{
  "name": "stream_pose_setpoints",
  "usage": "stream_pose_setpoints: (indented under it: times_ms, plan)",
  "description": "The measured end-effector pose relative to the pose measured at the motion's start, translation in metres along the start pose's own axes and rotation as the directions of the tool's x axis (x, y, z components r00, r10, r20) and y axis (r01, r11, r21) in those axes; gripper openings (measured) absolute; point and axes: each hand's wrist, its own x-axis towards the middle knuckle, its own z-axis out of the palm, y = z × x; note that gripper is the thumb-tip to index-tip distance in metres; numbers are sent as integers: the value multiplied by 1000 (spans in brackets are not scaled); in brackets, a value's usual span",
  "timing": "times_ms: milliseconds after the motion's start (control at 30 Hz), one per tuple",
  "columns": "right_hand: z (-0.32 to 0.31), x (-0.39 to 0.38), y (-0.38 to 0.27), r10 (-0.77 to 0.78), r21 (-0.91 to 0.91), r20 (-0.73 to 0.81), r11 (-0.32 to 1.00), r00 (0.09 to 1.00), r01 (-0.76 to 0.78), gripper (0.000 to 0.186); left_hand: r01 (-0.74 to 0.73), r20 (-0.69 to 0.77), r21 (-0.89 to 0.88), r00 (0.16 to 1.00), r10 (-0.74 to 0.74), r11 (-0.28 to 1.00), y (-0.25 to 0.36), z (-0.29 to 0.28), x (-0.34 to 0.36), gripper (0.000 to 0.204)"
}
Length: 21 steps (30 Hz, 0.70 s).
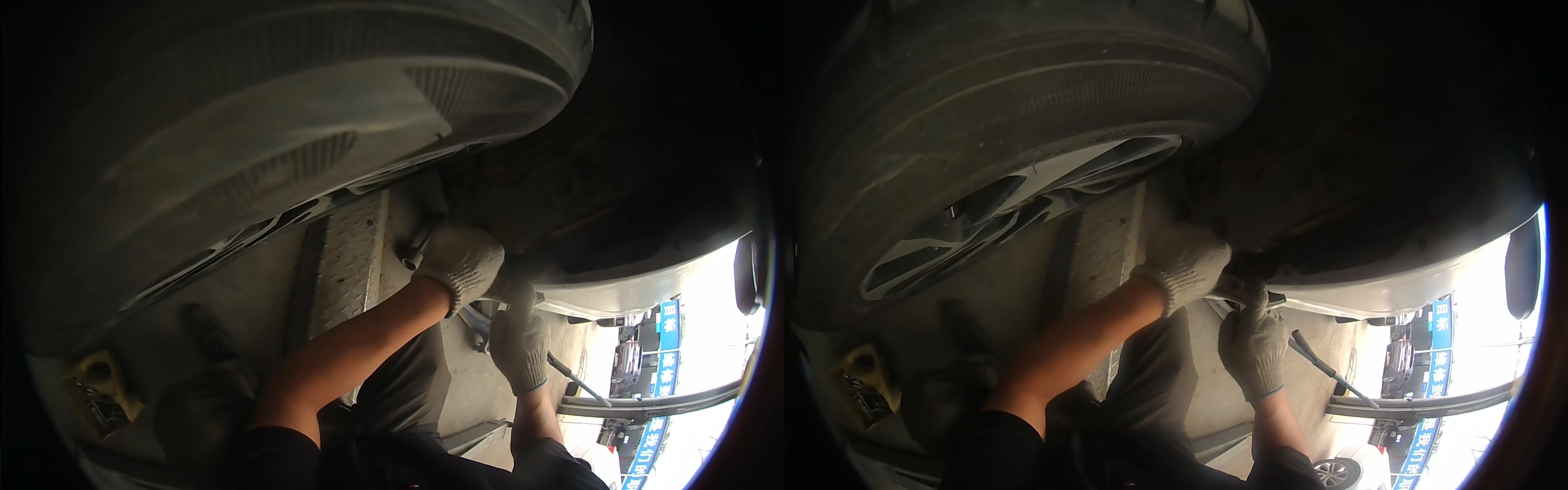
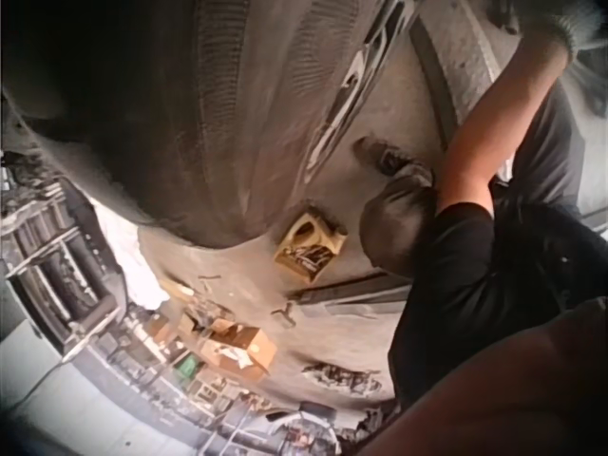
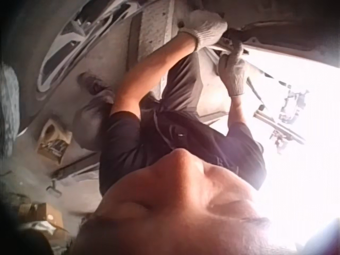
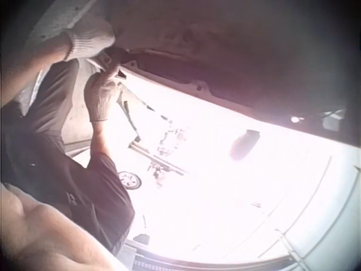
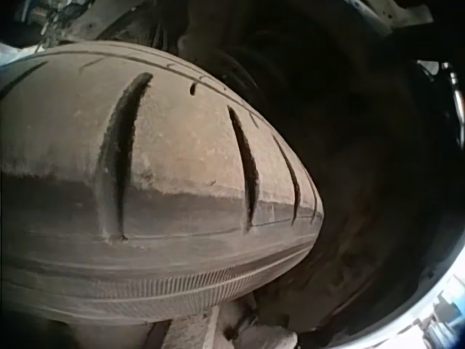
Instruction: The person kneels beside a white car and uses a flashlight and pliers to work on the wheel well area. They then use a wrench to tighten bolts on the wheel and undercarriage. The person opens the driver's door and removes a floor mat before continuing to work on the wheel area.
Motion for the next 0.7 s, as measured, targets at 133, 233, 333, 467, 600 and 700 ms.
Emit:
stream_pose_setpoints:
  times_ms: [133, 233, 333, 467, 600, 700]
  plan:
    - [-1, 0, 0, 0, -41, 5, 999, 1000, 0, 67, 87, -41, 37, 995, -86, 995, 0, -1, 1, 35]
    - [2, 0, 2, -38, 12, -41, 999, 998, 39, 67, 52, -28, -43, 998, -54, 998, -11, -9, 0, 20]
    - [0, 0, 1, -33, 9, -35, 999, 999, 33, 66, 28, -11, -75, 1000, -29, 997, -21, -13, -3, 16]
    - [1, -2, 1, -10, -3, -22, 1000, 1000, 10, 65, 5, -46, -75, 999, -8, 997, -28, -10, -7, 15]
    - [1, -2, 2, -6, -24, -26, 1000, 1000, 5, 65, 37, -17, -19, 999, -38, 999, -43, -13, -6, 17]
    - [2, -2, 3, -20, -20, -43, 1000, 999, 19, 65, -10, -37, 10, 999, 10, 1000, -51, -16, -8, 19]
